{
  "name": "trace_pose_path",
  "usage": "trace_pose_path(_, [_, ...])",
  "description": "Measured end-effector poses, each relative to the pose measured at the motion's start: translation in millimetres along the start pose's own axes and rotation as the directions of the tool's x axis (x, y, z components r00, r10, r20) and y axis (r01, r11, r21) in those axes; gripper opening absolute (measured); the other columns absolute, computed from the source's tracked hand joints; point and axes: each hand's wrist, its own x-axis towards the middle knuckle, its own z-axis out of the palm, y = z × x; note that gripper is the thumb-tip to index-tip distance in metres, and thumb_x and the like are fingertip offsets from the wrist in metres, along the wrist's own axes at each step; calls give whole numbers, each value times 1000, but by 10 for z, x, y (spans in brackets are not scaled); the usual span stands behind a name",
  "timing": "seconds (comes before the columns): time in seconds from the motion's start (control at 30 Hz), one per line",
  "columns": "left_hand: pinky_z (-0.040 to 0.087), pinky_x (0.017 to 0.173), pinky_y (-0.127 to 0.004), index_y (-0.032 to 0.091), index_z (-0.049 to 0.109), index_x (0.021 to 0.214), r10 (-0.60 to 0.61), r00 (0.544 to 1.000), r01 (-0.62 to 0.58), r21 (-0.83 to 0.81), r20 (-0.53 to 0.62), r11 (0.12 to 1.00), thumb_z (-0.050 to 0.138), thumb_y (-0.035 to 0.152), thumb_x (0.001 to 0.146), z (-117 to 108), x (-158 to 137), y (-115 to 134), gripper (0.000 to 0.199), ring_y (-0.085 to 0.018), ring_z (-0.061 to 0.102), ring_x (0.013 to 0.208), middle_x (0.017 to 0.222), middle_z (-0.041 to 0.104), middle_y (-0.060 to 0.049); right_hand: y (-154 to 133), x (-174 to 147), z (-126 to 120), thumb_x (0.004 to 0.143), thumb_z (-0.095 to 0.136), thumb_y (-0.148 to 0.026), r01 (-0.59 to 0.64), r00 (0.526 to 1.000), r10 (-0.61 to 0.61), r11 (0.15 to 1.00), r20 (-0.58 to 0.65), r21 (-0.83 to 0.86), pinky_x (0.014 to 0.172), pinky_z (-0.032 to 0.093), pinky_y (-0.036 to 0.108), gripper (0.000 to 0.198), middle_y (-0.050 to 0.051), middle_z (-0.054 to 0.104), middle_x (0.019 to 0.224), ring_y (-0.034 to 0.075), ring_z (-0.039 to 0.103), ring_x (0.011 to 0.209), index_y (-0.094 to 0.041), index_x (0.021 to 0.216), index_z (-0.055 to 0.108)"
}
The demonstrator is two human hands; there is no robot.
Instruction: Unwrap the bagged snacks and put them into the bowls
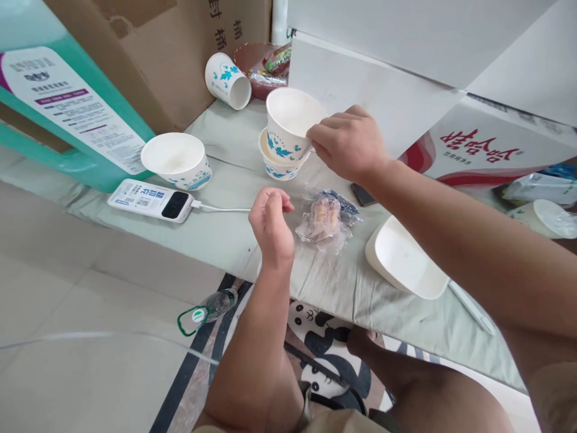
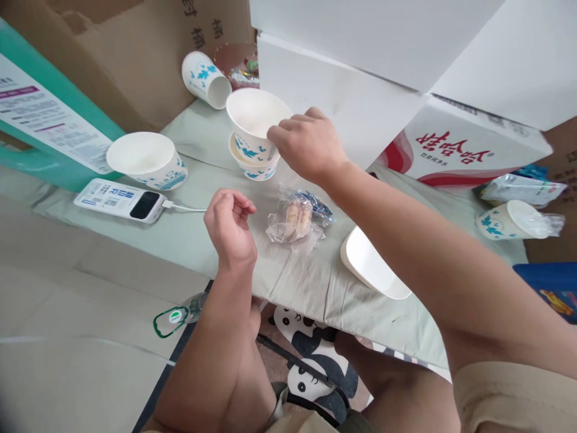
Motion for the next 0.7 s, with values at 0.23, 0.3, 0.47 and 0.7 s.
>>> trace_pose_path(0.23, [46,68,-29,21,54,71,307,930,-320,31,203,947,45,28,96,228,-261,61,27,-14,55,69,69,56,0,546,-1167,-158,95,39,-37,-262,838,244,965,-488,32,73,46,38,27,9,69,79,24,66,79,-24,90,62])
trace_pose_path(0.3, [47,68,-29,21,54,71,351,833,-403,34,428,915,46,24,95,365,-414,79,25,-14,56,69,69,57,0,757,-1644,-109,91,43,-38,-367,765,322,930,-557,34,68,47,37,25,9,69,73,24,67,73,-24,84,62])
trace_pose_path(0.47, [53,92,-39,23,68,101,-88,508,-470,361,857,805,66,23,80,625,-710,-18,21,-24,63,106,110,62,-8,958,-2720,-79,85,49,-35,-555,645,500,826,-578,96,64,49,35,17,7,70,71,24,68,69,-25,81,63])
trace_pose_path(0.7, [53,79,-36,23,74,100,-440,387,-523,586,810,619,58,14,81,838,-775,-241,27,-19,64,78,95,60,-5,696,-3559,111,81,56,-30,-727,294,650,628,-700,278,59,47,41,9,8,69,65,27,67,61,-30,76,64])
